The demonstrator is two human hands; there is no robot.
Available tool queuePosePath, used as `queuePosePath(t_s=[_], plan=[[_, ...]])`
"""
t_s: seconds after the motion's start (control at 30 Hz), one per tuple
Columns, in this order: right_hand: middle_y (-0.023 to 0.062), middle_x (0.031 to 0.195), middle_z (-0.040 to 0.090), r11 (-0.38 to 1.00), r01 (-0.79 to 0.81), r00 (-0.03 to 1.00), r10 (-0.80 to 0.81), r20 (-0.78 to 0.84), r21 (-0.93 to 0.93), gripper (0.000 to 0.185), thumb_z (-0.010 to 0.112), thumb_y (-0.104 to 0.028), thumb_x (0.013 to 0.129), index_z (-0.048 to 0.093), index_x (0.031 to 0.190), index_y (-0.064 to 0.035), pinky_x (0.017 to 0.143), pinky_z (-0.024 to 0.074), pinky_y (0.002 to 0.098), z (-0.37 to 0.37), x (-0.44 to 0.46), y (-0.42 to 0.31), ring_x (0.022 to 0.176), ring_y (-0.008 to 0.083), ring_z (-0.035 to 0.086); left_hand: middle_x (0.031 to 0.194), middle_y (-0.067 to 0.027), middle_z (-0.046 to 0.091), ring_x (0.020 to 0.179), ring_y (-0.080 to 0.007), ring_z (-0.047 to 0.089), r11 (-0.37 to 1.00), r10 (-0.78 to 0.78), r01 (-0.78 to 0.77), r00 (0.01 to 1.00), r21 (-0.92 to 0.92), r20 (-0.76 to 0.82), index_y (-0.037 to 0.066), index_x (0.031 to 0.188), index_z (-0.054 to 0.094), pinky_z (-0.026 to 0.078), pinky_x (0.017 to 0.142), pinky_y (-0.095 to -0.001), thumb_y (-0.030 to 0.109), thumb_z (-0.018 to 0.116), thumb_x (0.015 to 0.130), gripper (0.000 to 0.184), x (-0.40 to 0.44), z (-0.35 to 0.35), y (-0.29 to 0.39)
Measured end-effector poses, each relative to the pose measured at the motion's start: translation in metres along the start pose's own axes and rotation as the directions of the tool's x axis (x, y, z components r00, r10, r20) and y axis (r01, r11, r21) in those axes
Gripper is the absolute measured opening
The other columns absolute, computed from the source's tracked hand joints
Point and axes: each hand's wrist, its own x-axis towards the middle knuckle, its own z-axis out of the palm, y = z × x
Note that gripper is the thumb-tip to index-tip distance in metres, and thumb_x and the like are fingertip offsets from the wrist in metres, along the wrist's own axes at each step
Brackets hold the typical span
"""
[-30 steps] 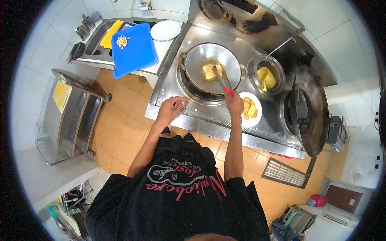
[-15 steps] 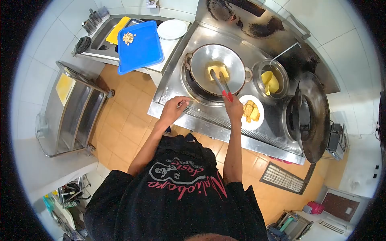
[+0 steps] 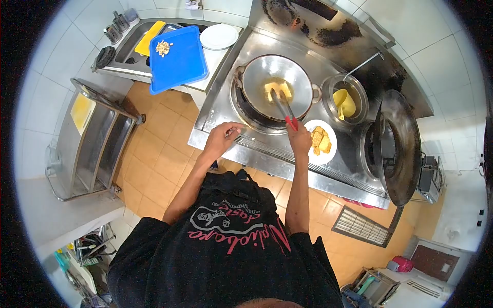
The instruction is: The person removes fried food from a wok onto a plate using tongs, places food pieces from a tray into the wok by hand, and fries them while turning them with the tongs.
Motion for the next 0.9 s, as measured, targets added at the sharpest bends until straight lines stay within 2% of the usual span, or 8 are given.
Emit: queuePosePath(t_s=[0.13, 0.27, 0.33, 0.4, 0.5, 0.57, 0.8, 0.9], plan=[[0.0200, 0.087, 0.069, 0.999, 0.040, 0.999, -0.040, -0.004, -0.005, 0.037, 0.067, -0.040, 0.083, 0.066, 0.105, -0.0110, 0.072, 0.0529, 0.0509, 0.003, -0.003, 0.000, 0.080, 0.0406, 0.067, 0.085, -0.0117, 0.066, 0.075, -0.0184, 0.058, 1.000, 0.004, -0.004, 1.000, -0.006, -0.004, 0.010, 0.109, 0.069, 0.047, 0.071, -0.0313, 0.012, 0.064, 0.089, 0.021, -0.001, -0.001, 0.000], [0.0191, 0.086, 0.070, 1.000, 0.005, 0.999, -0.005, -0.038, -0.012, 0.036, 0.067, -0.041, 0.083, 0.066, 0.106, -0.0127, 0.072, 0.0531, 0.0502, 0.005, -0.006, 0.004, 0.081, 0.0398, 0.068, 0.087, -0.0130, 0.066, 0.075, -0.0209, 0.060, 0.999, -0.037, 0.037, 0.999, 0.001, -0.010, 0.012, 0.109, 0.070, 0.048, 0.071, -0.0327, 0.012, 0.064, 0.089, 0.021, -0.001, -0.001, 0.002], [0.0181, 0.086, 0.070, 1.000, 0.003, 1.000, -0.003, -0.026, 0.007, 0.037, 0.067, -0.042, 0.082, 0.066, 0.106, -0.0142, 0.072, 0.0533, 0.0497, 0.007, -0.005, 0.008, 0.081, 0.0391, 0.068, 0.087, -0.0134, 0.067, 0.076, -0.0216, 0.061, 1.000, -0.008, 0.008, 1.000, 0.000, -0.018, 0.012, 0.109, 0.070, 0.049, 0.071, -0.0333, 0.012, 0.064, 0.089, 0.022, -0.002, 0.003, -0.005], [0.0179, 0.087, 0.070, 1.000, -0.012, 1.000, 0.011, -0.014, -0.023, 0.039, 0.068, -0.043, 0.081, 0.066, 0.109, -0.0158, 0.072, 0.0534, 0.0495, 0.006, -0.004, 0.010, 0.082, 0.0385, 0.068, 0.087, -0.0138, 0.067, 0.076, -0.0224, 0.062, 1.000, 0.022, -0.021, 0.999, 0.003, -0.032, 0.012, 0.110, 0.070, 0.049, 0.071, -0.0339, 0.012, 0.064, 0.089, 0.022, -0.001, 0.005, -0.008], [0.0181, 0.088, 0.070, 0.999, 0.014, 0.997, -0.011, -0.078, 0.041, 0.041, 0.069, -0.043, 0.081, 0.066, 0.110, -0.0140, 0.072, 0.0537, 0.0490, 0.008, -0.005, 0.013, 0.082, 0.0384, 0.068, 0.086, -0.0141, 0.067, 0.078, -0.0224, 0.062, 1.000, -0.011, 0.010, 0.999, -0.012, -0.031, 0.012, 0.109, 0.070, 0.050, 0.071, -0.0344, 0.012, 0.065, 0.088, 0.021, -0.002, 0.005, -0.008], [0.0159, 0.097, 0.070, 0.998, -0.005, 0.992, 0.012, -0.127, 0.056, 0.043, 0.067, -0.041, 0.084, 0.067, 0.113, -0.0105, 0.074, 0.0527, 0.0455, 0.010, -0.002, 0.017, 0.087, 0.0356, 0.068, 0.086, -0.0135, 0.067, 0.077, -0.0220, 0.062, 0.999, -0.002, 0.001, 1.000, -0.043, -0.025, 0.011, 0.108, 0.070, 0.049, 0.071, -0.0339, 0.013, 0.065, 0.089, 0.020, -0.002, 0.006, -0.010], [0.0158, 0.099, 0.070, 0.992, -0.126, 0.992, 0.127, -0.011, 0.015, 0.047, 0.066, -0.046, 0.083, 0.066, 0.115, -0.0109, 0.078, 0.0520, 0.0468, 0.002, 0.005, 0.016, 0.090, 0.0359, 0.067, 0.086, -0.0119, 0.067, 0.073, -0.0203, 0.059, 0.999, 0.035, -0.036, 0.999, -0.037, -0.029, 0.010, 0.108, 0.070, 0.049, 0.070, -0.0324, 0.014, 0.065, 0.089, 0.020, -0.002, 0.007, -0.008], [0.0163, 0.097, 0.070, 0.995, -0.095, 0.995, 0.095, -0.014, 0.020, 0.046, 0.066, -0.046, 0.083, 0.065, 0.114, -0.0114, 0.076, 0.0519, 0.0473, 0.000, 0.004, 0.012, 0.088, 0.0371, 0.067, 0.086, -0.0104, 0.067, 0.073, -0.0181, 0.058, 1.000, 0.001, -0.002, 1.000, -0.013, -0.022, 0.008, 0.108, 0.070, 0.048, 0.070, -0.0305, 0.015, 0.065, 0.089, 0.020, -0.003, 0.005, -0.004]])
